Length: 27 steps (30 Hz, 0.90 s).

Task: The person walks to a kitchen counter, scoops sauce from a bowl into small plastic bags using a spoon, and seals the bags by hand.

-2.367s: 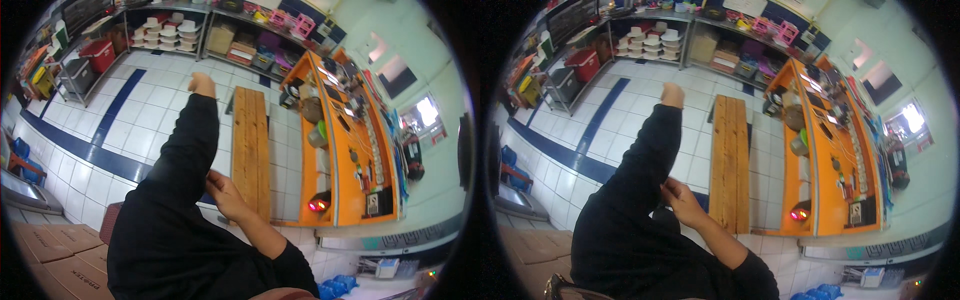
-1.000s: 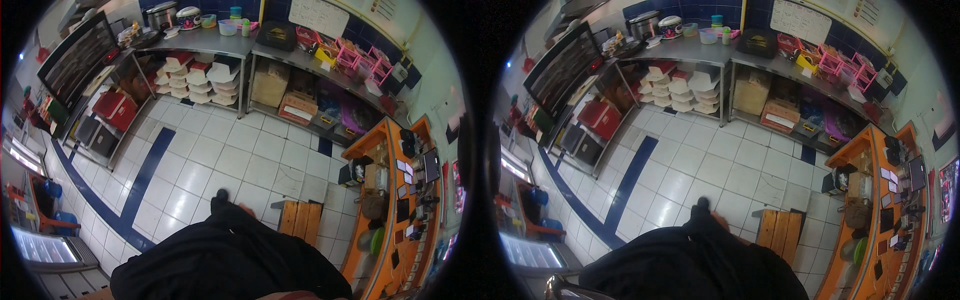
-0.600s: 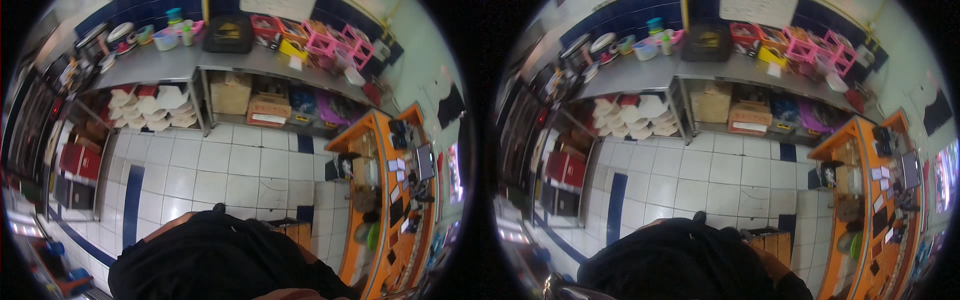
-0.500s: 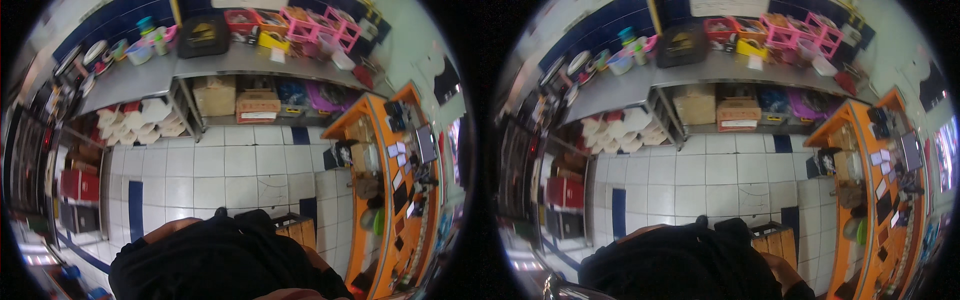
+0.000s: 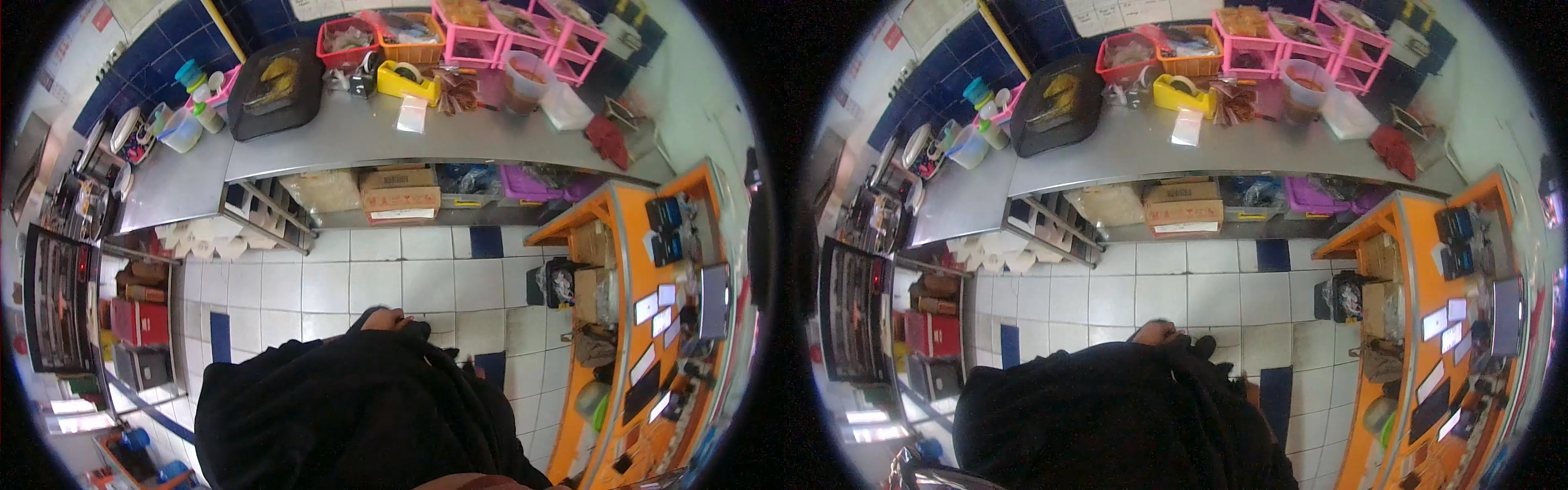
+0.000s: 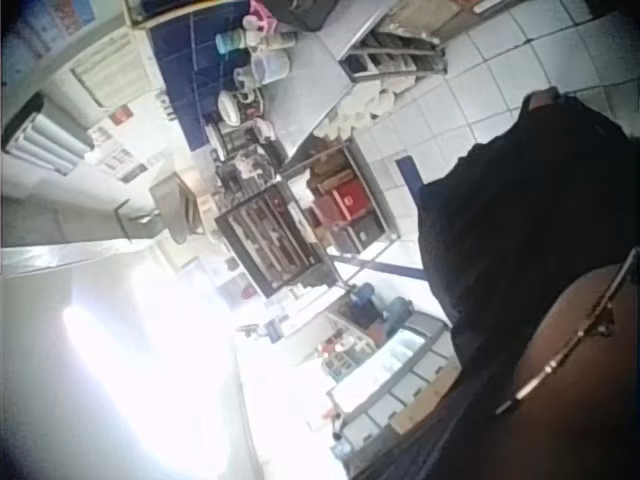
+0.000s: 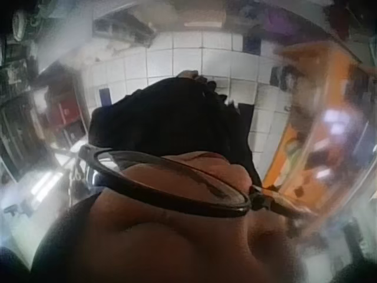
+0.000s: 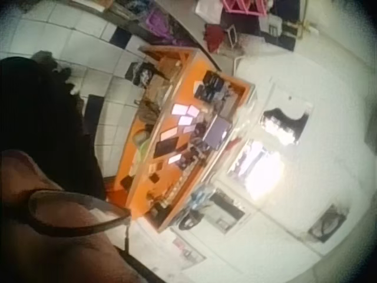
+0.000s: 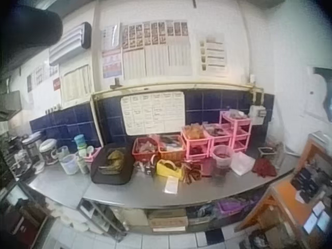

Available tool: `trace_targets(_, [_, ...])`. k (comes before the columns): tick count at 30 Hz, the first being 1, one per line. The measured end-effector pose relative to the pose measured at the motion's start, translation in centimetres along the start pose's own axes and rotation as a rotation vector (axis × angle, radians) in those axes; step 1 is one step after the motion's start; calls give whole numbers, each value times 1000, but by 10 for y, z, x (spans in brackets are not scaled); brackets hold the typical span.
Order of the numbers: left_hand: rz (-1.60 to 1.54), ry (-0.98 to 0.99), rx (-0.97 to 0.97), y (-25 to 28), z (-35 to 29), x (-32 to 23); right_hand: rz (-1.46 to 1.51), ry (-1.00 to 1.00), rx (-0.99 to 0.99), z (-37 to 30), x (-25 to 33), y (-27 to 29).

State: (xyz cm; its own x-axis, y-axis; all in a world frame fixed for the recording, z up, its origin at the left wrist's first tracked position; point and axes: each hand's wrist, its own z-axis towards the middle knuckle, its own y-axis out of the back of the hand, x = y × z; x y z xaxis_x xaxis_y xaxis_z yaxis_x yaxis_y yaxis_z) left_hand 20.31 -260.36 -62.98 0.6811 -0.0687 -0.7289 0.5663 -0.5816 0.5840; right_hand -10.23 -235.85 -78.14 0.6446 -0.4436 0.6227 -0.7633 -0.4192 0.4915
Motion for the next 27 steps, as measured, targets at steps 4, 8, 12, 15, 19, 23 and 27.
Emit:
trace_targets(4, [103,195,4,42,48,12,4,-43,91,76,147,136])
trace_targets(8, [19,180,-56,84,105,-11,155,215,-234,170,172,247])
trace_targets(12, [-154,214,-203,132,173,-63,426,285,-243,252,291,359])
trace_targets(15, [-123,-10,-568,173,262,-91,558,302,-213,309,351,398])
trace_targets(19, [129,-78,-802,242,375,-116,306,548,-90,370,423,426])
trace_targets(23, [393,175,-759,264,452,-129,311,549,-108,415,457,441])
trace_targets(27, [227,25,-784,252,483,-105,284,572,-172,437,471,450])
